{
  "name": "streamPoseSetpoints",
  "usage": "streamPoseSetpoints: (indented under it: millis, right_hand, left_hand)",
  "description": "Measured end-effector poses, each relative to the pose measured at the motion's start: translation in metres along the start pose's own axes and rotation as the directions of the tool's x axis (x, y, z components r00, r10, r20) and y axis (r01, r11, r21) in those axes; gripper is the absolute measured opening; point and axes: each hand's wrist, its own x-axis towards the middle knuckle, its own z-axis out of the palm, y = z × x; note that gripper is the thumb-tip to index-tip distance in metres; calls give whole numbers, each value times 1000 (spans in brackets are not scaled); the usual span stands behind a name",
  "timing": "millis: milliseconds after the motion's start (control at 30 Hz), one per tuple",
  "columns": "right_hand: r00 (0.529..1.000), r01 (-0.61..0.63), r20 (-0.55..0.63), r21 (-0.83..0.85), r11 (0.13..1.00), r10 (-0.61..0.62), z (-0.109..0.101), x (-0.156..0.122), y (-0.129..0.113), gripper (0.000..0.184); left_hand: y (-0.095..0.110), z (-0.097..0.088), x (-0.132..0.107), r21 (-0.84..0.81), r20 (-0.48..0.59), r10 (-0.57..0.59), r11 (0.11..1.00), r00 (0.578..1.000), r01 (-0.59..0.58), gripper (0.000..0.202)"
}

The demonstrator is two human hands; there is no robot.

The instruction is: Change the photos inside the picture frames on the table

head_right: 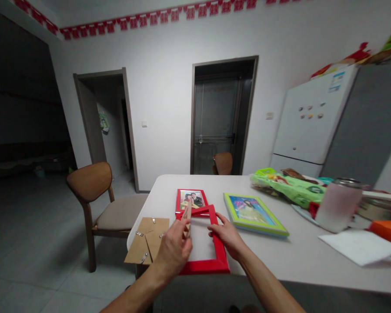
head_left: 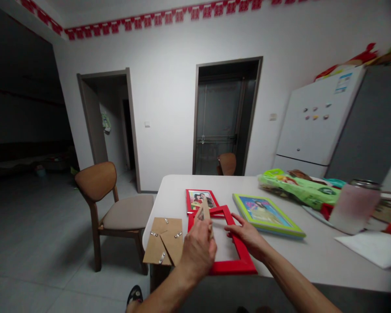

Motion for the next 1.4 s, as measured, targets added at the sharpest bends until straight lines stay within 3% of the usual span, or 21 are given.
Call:
streamPoseSetpoints:
  millis: [67, 133, 200, 300, 367, 533, 733, 867, 933, 1000, 1067, 1133, 1167, 1233, 1400]
  right_hand:
    - [998, -6, -64, -173, 985, -5, -8, 9, 12, 69]
    - [992, -11, -118, -386, 923, -37, -16, 17, 25, 60]
    - [984, -6, -148, -601, 799, -103, -23, 24, 35, 52]
    - [970, -3, -158, -769, 639, -187, -30, 30, 45, 47]
    - [966, -3, -154, -805, 594, -205, -31, 32, 49, 47]
    - [961, 31, -98, -891, 453, -258, -31, 31, 54, 42]
    - [962, 72, -41, -916, 394, -271, -31, 27, 54, 38]
    - [903, 171, 8, -924, 343, -429, -20, 20, 48, 38]
    - [865, 253, 30, -888, 384, -500, -8, 16, 43, 40]
    - [878, 312, 34, -798, 516, -478, 7, 13, 37, 42]
    - [935, 282, 17, -639, 716, -353, 24, 12, 34, 43]
    - [989, 140, 11, -420, 897, -149, 40, 12, 34, 49]
    - [998, 60, 24, -322, 945, -55, 47, 13, 34, 52]
    - [996, -49, 70, -197, 979, 64, 59, 13, 35, 52]
    - [980, -66, 184, -66, 996, 77, 77, 4, 17, 28]
  left_hand:
    - [-20, -13, -5, -14, -135, -129, 992, 982, 129, 40]
    - [-45, -23, -14, -81, -199, -305, 952, 932, 294, 37]
    - [-70, -28, -26, -165, -138, -449, 889, 883, 427, 35]
    - [-95, -26, -43, -168, -58, -519, 847, 853, 504, 31]
    - [-100, -25, -49, -135, -37, -523, 847, 852, 514, 30]
    - [-90, -29, -50, 154, 67, -475, 874, 878, 461, 31]
    - [-84, -31, -47, 344, 112, -451, 853, 885, 391, 33]
    - [-85, -29, -46, 383, 126, -446, 846, 886, 372, 32]
    - [-85, -29, -45, 399, 127, -444, 841, 887, 364, 32]
    - [-83, -30, -45, 413, 127, -439, 839, 889, 355, 33]
    - [-80, -31, -44, 423, 126, -432, 838, 893, 346, 34]
    - [-75, -30, -43, 424, 128, -413, 845, 902, 327, 35]
    - [-72, -28, -43, 414, 132, -389, 857, 912, 306, 37]
    - [-66, -22, -45, 363, 155, -312, 900, 937, 240, 43]
    - [-62, 2, -43, 220, 227, -140, 971, 964, 89, 65]
